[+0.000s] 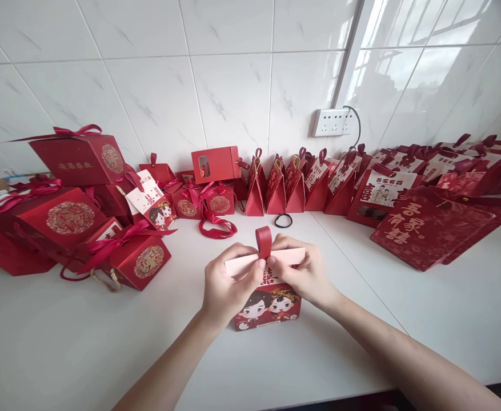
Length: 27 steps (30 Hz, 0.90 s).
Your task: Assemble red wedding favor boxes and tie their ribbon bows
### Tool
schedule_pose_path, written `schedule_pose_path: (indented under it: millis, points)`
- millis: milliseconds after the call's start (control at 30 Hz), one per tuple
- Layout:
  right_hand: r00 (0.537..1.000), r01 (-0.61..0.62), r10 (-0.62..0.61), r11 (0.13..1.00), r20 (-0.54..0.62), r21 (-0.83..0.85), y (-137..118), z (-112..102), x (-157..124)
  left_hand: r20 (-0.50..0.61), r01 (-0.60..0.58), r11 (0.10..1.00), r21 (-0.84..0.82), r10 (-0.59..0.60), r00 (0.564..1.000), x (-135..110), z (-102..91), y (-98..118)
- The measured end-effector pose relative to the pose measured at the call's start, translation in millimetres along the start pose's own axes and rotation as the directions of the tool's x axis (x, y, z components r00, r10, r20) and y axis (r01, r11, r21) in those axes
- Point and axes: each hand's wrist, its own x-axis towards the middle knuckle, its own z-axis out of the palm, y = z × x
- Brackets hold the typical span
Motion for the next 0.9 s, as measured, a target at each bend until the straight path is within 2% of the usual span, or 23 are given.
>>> schedule_pose_path:
  millis: [333,633,900]
  points:
    - [0.999,0.037,-0.038,0.998,-0.018,-0.051,-0.3,0.1,1.5,0.001,-0.02,0.998,0.058,0.02,1.0,0.0,-2.6,-1.8]
    - [0.999,0.032,-0.032,0.999,0.012,0.027,0.2,0.4,-1.5,0.017,-0.06,0.997,-0.047,0.061,0.998,-0.3,-1.7,-1.9]
    - [1.0,0.019,-0.019,0.999,-0.004,0.032,0.6,0.2,-0.3,-0.013,-0.047,0.998,0.043,0.047,0.999,0.7,-1.6,0.4]
